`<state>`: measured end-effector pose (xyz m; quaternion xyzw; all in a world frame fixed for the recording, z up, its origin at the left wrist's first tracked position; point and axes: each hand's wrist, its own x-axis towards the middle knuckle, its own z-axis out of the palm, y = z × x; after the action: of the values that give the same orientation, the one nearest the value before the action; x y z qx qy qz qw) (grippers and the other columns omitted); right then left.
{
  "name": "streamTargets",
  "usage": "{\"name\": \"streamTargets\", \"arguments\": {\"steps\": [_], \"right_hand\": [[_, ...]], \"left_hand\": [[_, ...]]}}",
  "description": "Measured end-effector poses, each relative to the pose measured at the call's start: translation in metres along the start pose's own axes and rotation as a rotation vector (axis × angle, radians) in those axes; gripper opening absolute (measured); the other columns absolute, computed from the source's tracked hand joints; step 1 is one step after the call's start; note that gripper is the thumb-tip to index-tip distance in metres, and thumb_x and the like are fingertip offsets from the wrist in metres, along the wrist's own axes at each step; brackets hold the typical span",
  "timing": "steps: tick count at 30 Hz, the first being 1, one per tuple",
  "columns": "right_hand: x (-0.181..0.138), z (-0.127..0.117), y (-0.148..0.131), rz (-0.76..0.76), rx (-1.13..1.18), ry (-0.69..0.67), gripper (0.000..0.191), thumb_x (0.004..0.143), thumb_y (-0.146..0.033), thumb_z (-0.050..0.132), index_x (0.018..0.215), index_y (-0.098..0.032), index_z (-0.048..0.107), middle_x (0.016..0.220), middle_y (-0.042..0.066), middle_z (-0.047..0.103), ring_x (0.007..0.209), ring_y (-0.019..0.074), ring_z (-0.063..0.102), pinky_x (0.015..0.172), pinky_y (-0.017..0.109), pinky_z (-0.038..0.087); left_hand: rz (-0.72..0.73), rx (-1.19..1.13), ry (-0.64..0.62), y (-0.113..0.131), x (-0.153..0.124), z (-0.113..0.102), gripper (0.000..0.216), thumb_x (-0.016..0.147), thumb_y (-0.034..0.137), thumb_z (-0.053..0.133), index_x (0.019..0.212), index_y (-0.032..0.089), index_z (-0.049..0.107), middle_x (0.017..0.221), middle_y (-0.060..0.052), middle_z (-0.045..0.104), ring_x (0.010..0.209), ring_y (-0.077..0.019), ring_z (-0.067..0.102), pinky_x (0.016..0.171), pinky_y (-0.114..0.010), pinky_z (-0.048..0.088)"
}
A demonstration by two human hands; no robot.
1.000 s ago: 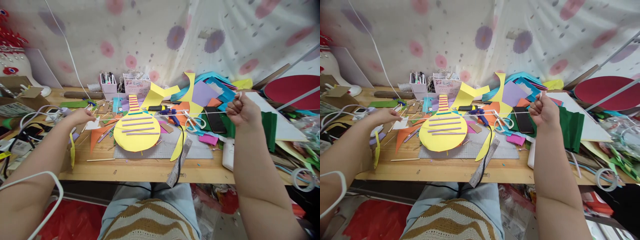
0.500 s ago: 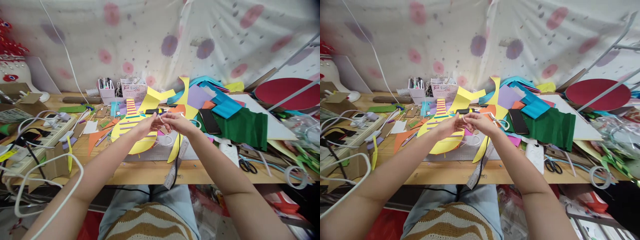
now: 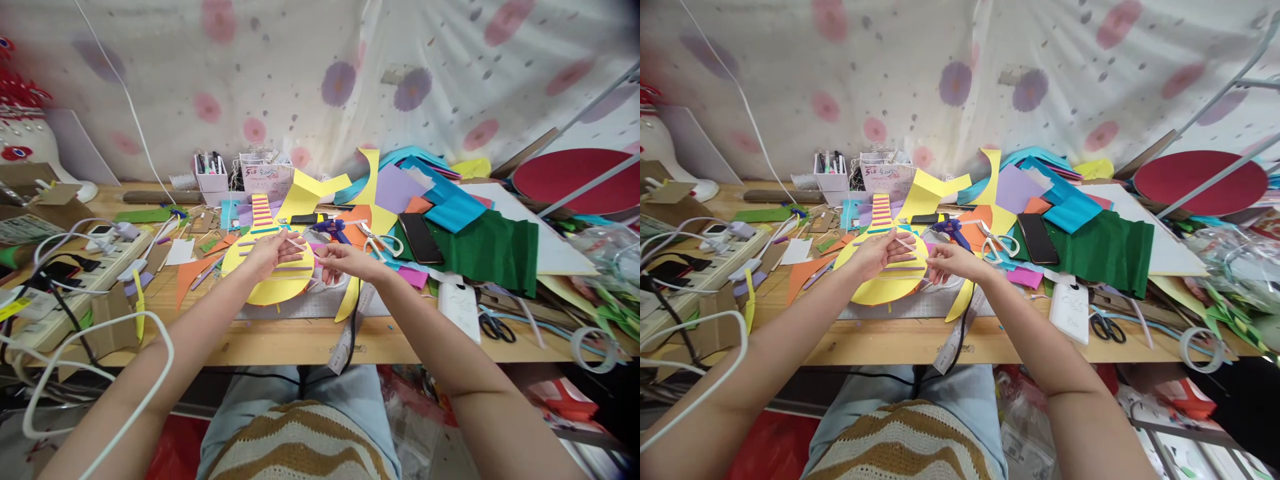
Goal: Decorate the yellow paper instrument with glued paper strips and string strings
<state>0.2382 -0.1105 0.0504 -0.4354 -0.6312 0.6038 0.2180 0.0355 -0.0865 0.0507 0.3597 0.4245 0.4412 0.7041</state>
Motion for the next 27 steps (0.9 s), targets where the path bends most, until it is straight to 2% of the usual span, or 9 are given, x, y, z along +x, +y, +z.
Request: {"name": "streamTargets", "arguments": {"steps": [4, 7, 11, 14, 17, 20, 22, 24, 27], "right_hand": [[-0.003, 0.002, 0.001, 0.032, -0.041, -0.039, 0.034, 0.075, -0.047, 0.064, 0.072, -0.020, 0.044, 0.064, 0.000, 0.068, 0.053, 0.0112, 0.063, 0.047, 0.022, 0.048], [-0.007, 0.000, 0.001, 0.020, -0.015, -0.039, 0.036, 0.074, -0.049, 0.064, 0.070, -0.020, 0.042, 0.069, 0.001, 0.070, 0.058, 0.0125, 0.065, 0.050, 0.023, 0.049], [-0.007, -0.003, 0.001, -0.011, 0.039, 0.000, 0.039, 0.073, -0.051, 0.064, 0.071, -0.020, 0.041, 0.071, 0.002, 0.071, 0.060, 0.0131, 0.066, 0.052, 0.023, 0.048], [-0.007, -0.006, 0.001, 0.000, 0.029, -0.007, 0.039, 0.072, -0.051, 0.064, 0.070, -0.020, 0.040, 0.068, 0.002, 0.070, 0.059, 0.0130, 0.065, 0.051, 0.023, 0.047], [-0.007, -0.008, 0.001, -0.005, -0.107, -0.039, 0.034, 0.074, -0.049, 0.063, 0.071, -0.020, 0.047, 0.075, 0.003, 0.070, 0.066, 0.0133, 0.065, 0.056, 0.026, 0.049], [-0.001, -0.004, -0.002, -0.129, -0.247, 0.095, 0.027, 0.070, -0.041, 0.069, 0.082, -0.020, 0.057, 0.091, 0.004, 0.068, 0.083, 0.0153, 0.063, 0.072, 0.031, 0.051], [0.010, 0.005, -0.006, -0.234, -0.232, 0.227, 0.027, 0.068, -0.037, 0.069, 0.087, -0.021, 0.058, 0.097, 0.004, 0.065, 0.090, 0.0160, 0.061, 0.081, 0.033, 0.049], [0.024, 0.015, -0.010, -0.297, -0.167, 0.320, 0.025, 0.069, -0.037, 0.068, 0.083, -0.021, 0.055, 0.093, 0.004, 0.064, 0.089, 0.0159, 0.061, 0.082, 0.034, 0.048], [0.044, 0.029, -0.014, -0.311, -0.035, 0.401, 0.030, 0.065, -0.038, 0.070, 0.075, -0.021, 0.047, 0.078, -0.001, 0.061, 0.079, 0.0153, 0.061, 0.073, 0.033, 0.048]], "left_hand": [[0.054, -0.018, 0.050, 0.004, 0.002, -0.011, 0.032, 0.085, 0.039, 0.055, 0.088, 0.009, 0.065, 0.092, -0.014, 0.071, 0.075, -0.0159, 0.069, 0.072, -0.028, 0.056], [0.098, -0.006, 0.090, 0.009, 0.006, -0.019, 0.029, 0.087, 0.036, 0.053, 0.086, 0.009, 0.065, 0.089, -0.012, 0.071, 0.075, -0.0154, 0.069, 0.072, -0.027, 0.056], [0.069, -0.019, 0.068, 0.014, 0.006, -0.022, 0.029, 0.089, 0.032, 0.049, 0.085, 0.008, 0.064, 0.088, -0.013, 0.071, 0.077, -0.0160, 0.069, 0.072, -0.027, 0.056], [0.050, -0.020, 0.052, 0.015, 0.004, -0.021, 0.026, 0.085, 0.033, 0.056, 0.084, 0.007, 0.064, 0.091, -0.014, 0.070, 0.082, -0.0176, 0.069, 0.076, -0.028, 0.056], [0.118, 0.031, 0.103, 0.013, 0.003, -0.019, 0.012, 0.077, 0.019, 0.066, 0.081, 0.008, 0.065, 0.089, -0.012, 0.070, 0.081, -0.0166, 0.069, 0.080, -0.030, 0.055], [0.175, 0.077, 0.117, 0.009, 0.003, -0.015, 0.013, 0.075, 0.018, 0.068, 0.084, 0.009, 0.067, 0.087, -0.011, 0.071, 0.082, -0.0173, 0.068, 0.081, -0.033, 0.054], [0.197, 0.112, 0.092, 0.005, 0.003, -0.008, 0.018, 0.073, 0.022, 0.070, 0.086, 0.011, 0.068, 0.087, -0.011, 0.071, 0.086, -0.0188, 0.068, 0.083, -0.034, 0.053], [0.215, 0.139, 0.062, 0.002, 0.003, -0.002, 0.023, 0.068, 0.025, 0.074, 0.086, 0.012, 0.069, 0.087, -0.010, 0.072, 0.090, -0.0201, 0.067, 0.087, -0.035, 0.051], [0.265, 0.134, 0.060, 0.000, 0.002, 0.005, 0.029, 0.063, 0.027, 0.077, 0.086, 0.013, 0.070, 0.088, -0.009, 0.072, 0.094, -0.0211, 0.065, 0.089, -0.034, 0.048]]}}
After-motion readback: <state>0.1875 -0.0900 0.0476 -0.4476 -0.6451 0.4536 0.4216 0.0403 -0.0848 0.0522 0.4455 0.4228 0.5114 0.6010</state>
